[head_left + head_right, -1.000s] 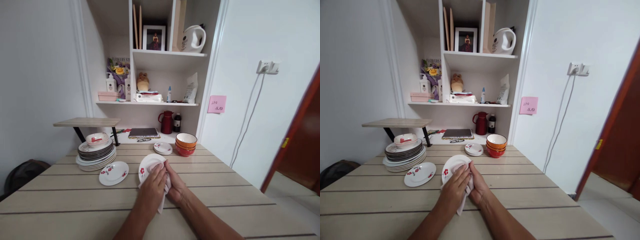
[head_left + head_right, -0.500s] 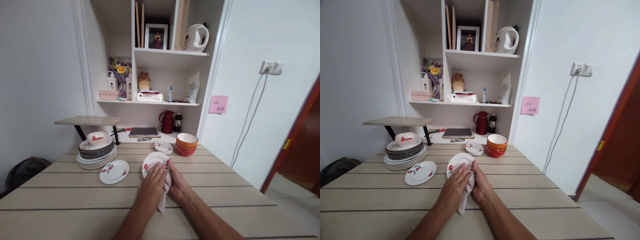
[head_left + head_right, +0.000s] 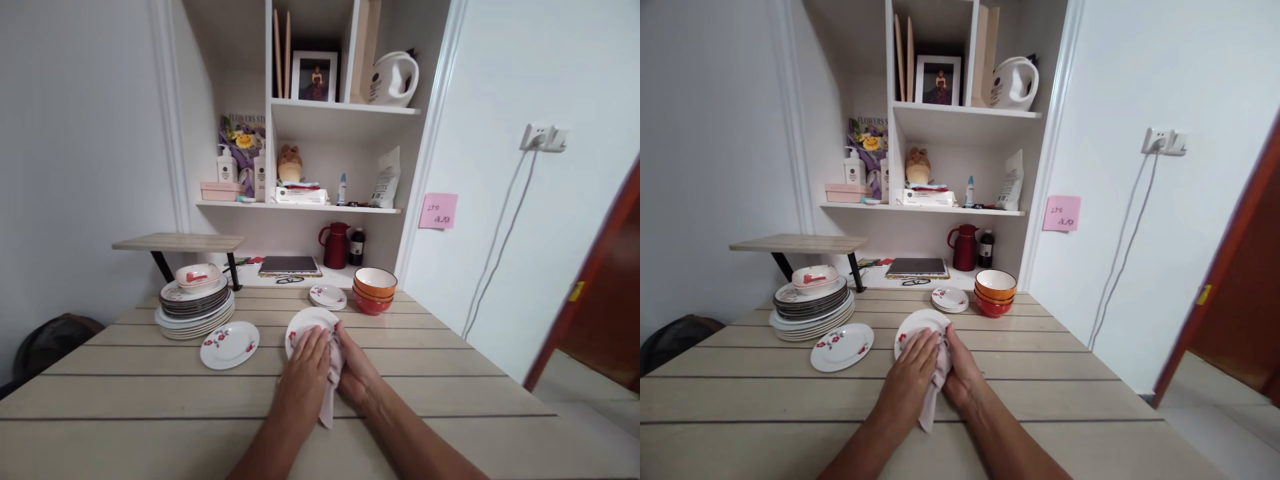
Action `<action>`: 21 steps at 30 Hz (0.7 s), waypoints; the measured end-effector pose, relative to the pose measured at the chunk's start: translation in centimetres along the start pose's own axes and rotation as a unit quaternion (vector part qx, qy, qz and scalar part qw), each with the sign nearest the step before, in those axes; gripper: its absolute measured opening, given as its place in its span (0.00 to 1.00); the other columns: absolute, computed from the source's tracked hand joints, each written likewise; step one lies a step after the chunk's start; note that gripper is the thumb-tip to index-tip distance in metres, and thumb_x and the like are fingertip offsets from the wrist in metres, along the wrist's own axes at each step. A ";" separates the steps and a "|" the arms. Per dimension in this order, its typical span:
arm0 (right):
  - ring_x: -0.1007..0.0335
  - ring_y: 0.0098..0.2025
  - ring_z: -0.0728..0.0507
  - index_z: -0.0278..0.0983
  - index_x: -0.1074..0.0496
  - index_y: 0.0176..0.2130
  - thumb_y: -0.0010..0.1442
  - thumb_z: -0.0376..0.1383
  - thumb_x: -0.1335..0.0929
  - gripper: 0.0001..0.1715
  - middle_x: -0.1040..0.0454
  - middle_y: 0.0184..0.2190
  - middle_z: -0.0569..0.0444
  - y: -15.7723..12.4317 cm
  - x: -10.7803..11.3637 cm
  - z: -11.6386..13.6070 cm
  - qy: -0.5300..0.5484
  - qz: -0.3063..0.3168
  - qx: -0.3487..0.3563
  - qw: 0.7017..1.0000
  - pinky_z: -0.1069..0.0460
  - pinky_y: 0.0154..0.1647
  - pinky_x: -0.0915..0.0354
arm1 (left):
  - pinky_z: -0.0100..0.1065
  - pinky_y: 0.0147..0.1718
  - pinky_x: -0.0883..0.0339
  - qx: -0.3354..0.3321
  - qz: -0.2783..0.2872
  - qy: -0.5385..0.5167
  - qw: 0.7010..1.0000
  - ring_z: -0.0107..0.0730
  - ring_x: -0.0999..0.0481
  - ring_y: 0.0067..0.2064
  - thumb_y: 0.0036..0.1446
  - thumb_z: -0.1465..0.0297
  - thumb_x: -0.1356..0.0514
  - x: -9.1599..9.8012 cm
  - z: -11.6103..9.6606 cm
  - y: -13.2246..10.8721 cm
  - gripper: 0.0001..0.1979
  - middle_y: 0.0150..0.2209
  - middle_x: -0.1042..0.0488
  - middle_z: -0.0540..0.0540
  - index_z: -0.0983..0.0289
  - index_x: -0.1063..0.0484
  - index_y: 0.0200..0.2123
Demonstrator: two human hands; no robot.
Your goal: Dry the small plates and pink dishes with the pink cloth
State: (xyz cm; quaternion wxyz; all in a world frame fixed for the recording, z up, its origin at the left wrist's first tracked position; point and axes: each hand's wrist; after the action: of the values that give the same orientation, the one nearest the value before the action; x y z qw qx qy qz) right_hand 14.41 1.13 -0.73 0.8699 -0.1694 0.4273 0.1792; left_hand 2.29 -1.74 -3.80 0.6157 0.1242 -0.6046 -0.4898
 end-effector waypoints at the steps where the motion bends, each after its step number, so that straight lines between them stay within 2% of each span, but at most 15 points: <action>1: 0.23 0.45 0.42 0.29 0.27 0.49 0.65 0.49 0.37 0.28 0.20 0.41 0.43 -0.1 -0.1 -0.2 -0.007 0.008 -0.008 1.000 0.47 0.51 0.31 | 0.42 0.61 0.39 0.000 0.001 -0.014 1.000 0.39 0.38 0.64 0.58 0.80 0.49 0.2 0.1 0.1 0.23 0.61 0.32 0.57 0.67 0.32 0.57; 5: 0.24 0.47 0.43 0.31 0.28 0.52 0.65 0.46 0.35 0.24 0.20 0.45 0.45 -0.1 -0.5 -1.8 -0.030 0.041 0.006 0.999 0.48 0.54 0.33 | 0.47 0.63 0.43 0.073 0.010 -0.015 0.997 0.39 0.40 0.66 0.59 0.79 0.48 1.5 1.7 0.3 0.24 0.64 0.36 0.55 0.60 0.32 0.58; 9: 0.24 0.46 0.42 0.32 0.28 0.52 0.64 0.45 0.34 0.23 0.20 0.45 0.46 0.2 -0.6 -1.9 -0.022 0.016 0.038 0.999 0.46 0.52 0.32 | 0.55 0.61 0.43 0.186 0.015 0.057 0.981 0.47 0.39 0.65 0.61 0.76 0.48 1.8 3.0 0.1 0.21 0.62 0.34 0.62 0.62 0.31 0.56; 11: 0.23 0.46 0.41 0.31 0.28 0.51 0.65 0.46 0.36 0.24 0.19 0.43 0.45 0.3 -0.4 -1.2 -0.005 -0.004 0.042 0.999 0.45 0.51 0.31 | 0.53 0.61 0.43 0.177 0.020 0.057 0.982 0.46 0.38 0.64 0.61 0.76 0.48 1.2 2.9 -0.1 0.21 0.62 0.34 0.62 0.64 0.30 0.56; 15: 0.22 0.42 0.41 0.30 0.28 0.49 0.66 0.49 0.38 0.27 0.19 0.39 0.45 0.3 0.0 0.0 0.022 -0.015 0.037 0.999 0.46 0.47 0.29 | 0.47 0.63 0.45 0.067 0.030 0.000 0.997 0.42 0.40 0.66 0.61 0.76 0.48 -0.3 2.0 -0.3 0.21 0.63 0.35 0.59 0.65 0.32 0.57; 17: 0.22 0.40 0.42 0.30 0.27 0.47 0.66 0.49 0.38 0.27 0.19 0.38 0.45 0.2 0.0 0.0 0.025 -0.008 0.021 0.999 0.48 0.45 0.28 | 0.45 0.64 0.46 0.037 0.043 -0.032 0.998 0.40 0.42 0.66 0.62 0.76 0.49 -0.6 1.6 -0.3 0.23 0.64 0.36 0.57 0.63 0.35 0.60; 21: 0.22 0.34 0.46 0.30 0.27 0.46 0.67 0.44 0.37 0.21 0.19 0.35 0.48 0.5 0.1 -0.8 0.018 -0.010 0.000 1.000 0.53 0.35 0.27 | 0.50 0.64 0.48 0.067 0.091 -0.084 0.990 0.41 0.44 0.68 0.62 0.74 0.49 0.0 1.5 0.3 0.25 0.65 0.38 0.53 0.58 0.39 0.63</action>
State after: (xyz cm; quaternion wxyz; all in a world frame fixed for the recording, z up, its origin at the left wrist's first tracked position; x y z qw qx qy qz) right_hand 13.69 1.21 -1.30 0.8639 -0.1766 0.4409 0.1673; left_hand 1.09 -0.90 -3.26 0.5952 0.0685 -0.6944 -0.3987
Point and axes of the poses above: each hand's wrist, its own y-axis towards the middle knuckle, its own x-axis out of the back of the hand, z = x × y
